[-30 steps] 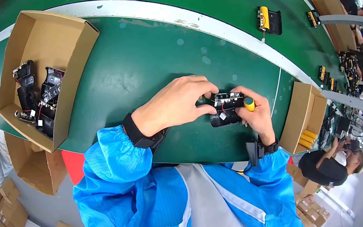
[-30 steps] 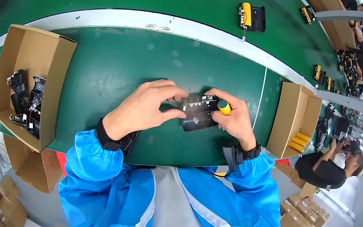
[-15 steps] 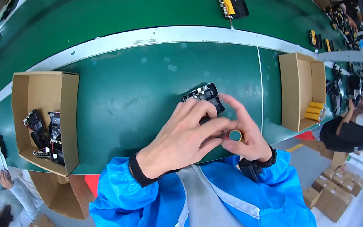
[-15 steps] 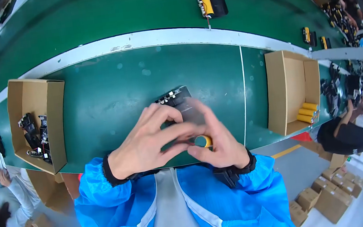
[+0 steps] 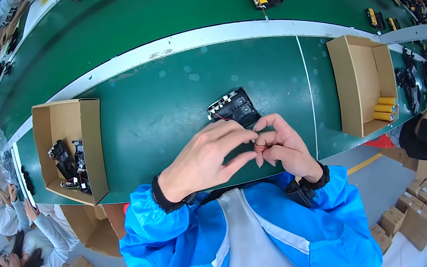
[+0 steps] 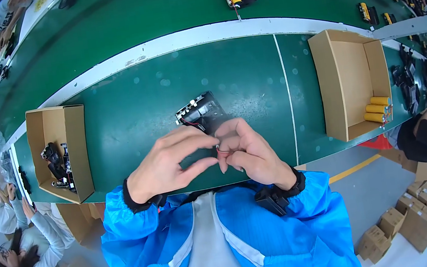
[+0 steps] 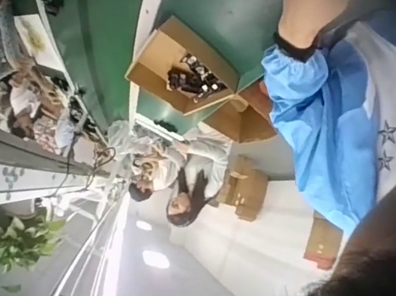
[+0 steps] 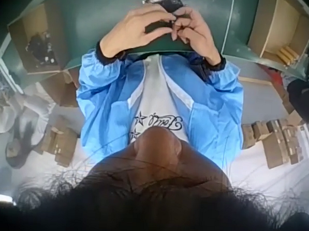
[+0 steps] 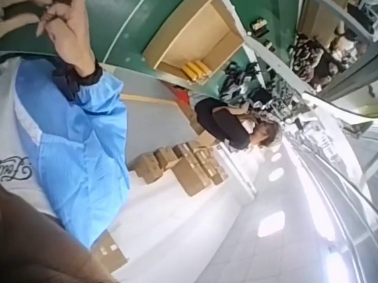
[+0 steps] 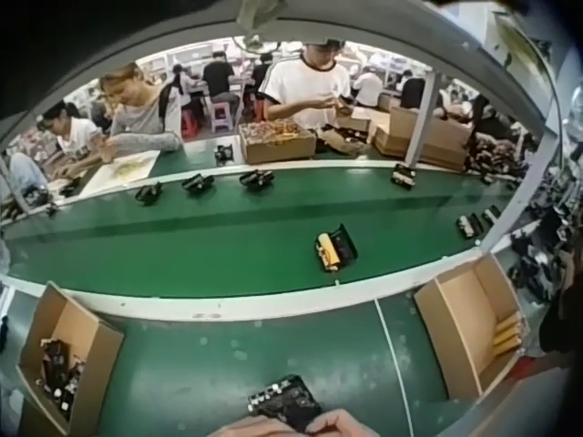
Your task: The person picks up a battery and a plastic housing, inserts the battery into the housing, and connects the wires by hand. They then place the assembled unit onto the conveyor belt and repeat the process with new components.
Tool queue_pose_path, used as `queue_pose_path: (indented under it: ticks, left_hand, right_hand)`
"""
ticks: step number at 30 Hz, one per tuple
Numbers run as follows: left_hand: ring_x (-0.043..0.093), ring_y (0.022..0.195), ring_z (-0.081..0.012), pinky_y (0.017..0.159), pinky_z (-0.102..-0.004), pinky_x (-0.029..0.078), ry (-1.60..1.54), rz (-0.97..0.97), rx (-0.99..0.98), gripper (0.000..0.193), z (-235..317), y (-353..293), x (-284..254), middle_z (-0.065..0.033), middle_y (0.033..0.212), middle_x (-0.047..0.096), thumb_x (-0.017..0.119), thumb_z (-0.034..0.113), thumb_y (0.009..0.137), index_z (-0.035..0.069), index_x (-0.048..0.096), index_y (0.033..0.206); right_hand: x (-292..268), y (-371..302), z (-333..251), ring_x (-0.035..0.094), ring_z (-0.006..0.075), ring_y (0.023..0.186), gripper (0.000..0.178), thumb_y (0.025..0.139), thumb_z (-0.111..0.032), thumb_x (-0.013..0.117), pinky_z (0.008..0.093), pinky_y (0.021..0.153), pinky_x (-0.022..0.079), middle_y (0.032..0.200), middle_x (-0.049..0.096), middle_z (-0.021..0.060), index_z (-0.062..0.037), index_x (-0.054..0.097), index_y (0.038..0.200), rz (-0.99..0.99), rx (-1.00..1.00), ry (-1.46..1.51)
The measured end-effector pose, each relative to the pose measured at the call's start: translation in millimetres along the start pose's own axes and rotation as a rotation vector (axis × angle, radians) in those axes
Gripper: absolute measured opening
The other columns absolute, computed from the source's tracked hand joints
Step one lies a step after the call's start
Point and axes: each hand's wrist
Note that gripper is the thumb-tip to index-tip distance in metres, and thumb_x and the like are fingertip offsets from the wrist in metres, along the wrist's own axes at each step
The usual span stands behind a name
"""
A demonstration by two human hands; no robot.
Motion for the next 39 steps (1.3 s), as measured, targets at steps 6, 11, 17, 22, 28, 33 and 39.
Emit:
queue_pose_path:
  ticks: [6, 11, 17, 22, 28, 33, 39]
  left_hand:
    - [0.062, 0.083, -0.0289, 0.075, -0.0385, 0.049, 0.056, -0.121, -0.002, 0.017, -5, 4, 3, -0.0095, 0.092, 0.064, 0.074, 0.009, 0.082, 0.002, 0.067, 0.095]
    - [0.060, 0.084, -0.0286, 0.078, -0.0374, 0.046, 0.060, -0.181, 0.011, 0.013, -7, 4, -1, -0.0082, 0.090, 0.062, 0.072, 0.011, 0.083, 0.004, 0.066, 0.092]
    - [0.059, 0.084, -0.0271, 0.079, -0.0367, 0.044, 0.206, -0.182, -0.042, 0.008, -3, 7, -1, -0.0058, 0.087, 0.060, 0.069, 0.010, 0.085, 0.005, 0.065, 0.089]
    - [0.055, 0.094, -0.0303, 0.083, -0.0382, 0.043, 0.392, -0.128, -0.050, 0.016, -6, 16, -3, -0.0105, 0.097, 0.056, 0.069, 0.012, 0.085, 0.005, 0.063, 0.099]
    - [0.049, 0.107, -0.0374, 0.093, -0.0420, 0.041, 0.648, 0.169, -0.194, 0.051, -28, 18, 10, -0.0209, 0.114, 0.050, 0.072, 0.020, 0.082, -0.002, 0.053, 0.123]
    - [0.049, 0.109, -0.0397, 0.096, -0.0440, 0.041, 0.557, 0.020, -0.414, 0.063, -30, 21, 16, -0.0238, 0.116, 0.050, 0.070, 0.019, 0.082, -0.008, 0.044, 0.132]
    - [0.049, 0.110, -0.0415, 0.097, -0.0443, 0.041, 0.478, -0.192, -0.347, 0.064, -32, 12, -7, -0.0252, 0.117, 0.049, 0.063, 0.009, 0.081, -0.010, 0.038, 0.137]
  right_hand:
    - [1, -5, 3, 0.047, 0.0091, 0.062, 0.059, 0.079, 0.010, 0.043, 0.0223, 0.057, 0.035, 0.078, 0.063, 0.0110, -0.0032, 0.029, 0.135, 0.016, -0.013, -0.004]
    - [0, -6, 6, 0.050, 0.0091, 0.063, 0.044, 0.086, 0.008, 0.048, 0.0229, 0.056, 0.037, 0.078, 0.064, 0.0091, -0.0021, 0.040, 0.128, 0.038, -0.057, 0.034]
    - [0, 1, 10, 0.061, 0.0114, 0.064, 0.015, 0.091, -0.002, 0.059, 0.0268, 0.053, 0.043, 0.080, 0.067, 0.0081, -0.0013, 0.057, 0.106, 0.067, -0.284, -0.474]
    - [9, 10, 6, 0.064, 0.0126, 0.064, 0.004, 0.095, -0.006, 0.059, 0.0277, 0.053, 0.047, 0.077, 0.066, 0.0075, -0.0018, 0.060, 0.096, 0.242, -0.347, -0.621]
    - [2, 20, 10, 0.058, 0.0126, 0.060, 0.012, 0.102, -0.010, 0.050, 0.0264, 0.055, 0.047, 0.072, 0.060, 0.0041, 0.0000, 0.055, 0.099, 0.263, -0.022, -0.047]
    - [17, 45, 30, 0.059, 0.0133, 0.065, 0.015, 0.105, -0.014, 0.046, 0.0273, 0.063, 0.050, 0.076, 0.061, 0.0057, -0.0002, 0.051, 0.106, 0.223, -0.277, 0.195]
    - [22, 54, 36, 0.060, 0.0157, 0.076, 0.012, 0.103, -0.011, 0.050, 0.0266, 0.073, 0.050, 0.092, 0.063, 0.0104, 0.0000, 0.052, 0.106, 0.408, -0.427, -0.171]
Point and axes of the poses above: each hand's wrist, its own y-axis towards the middle knuckle, its own x-axis out of the palm, z = x × y
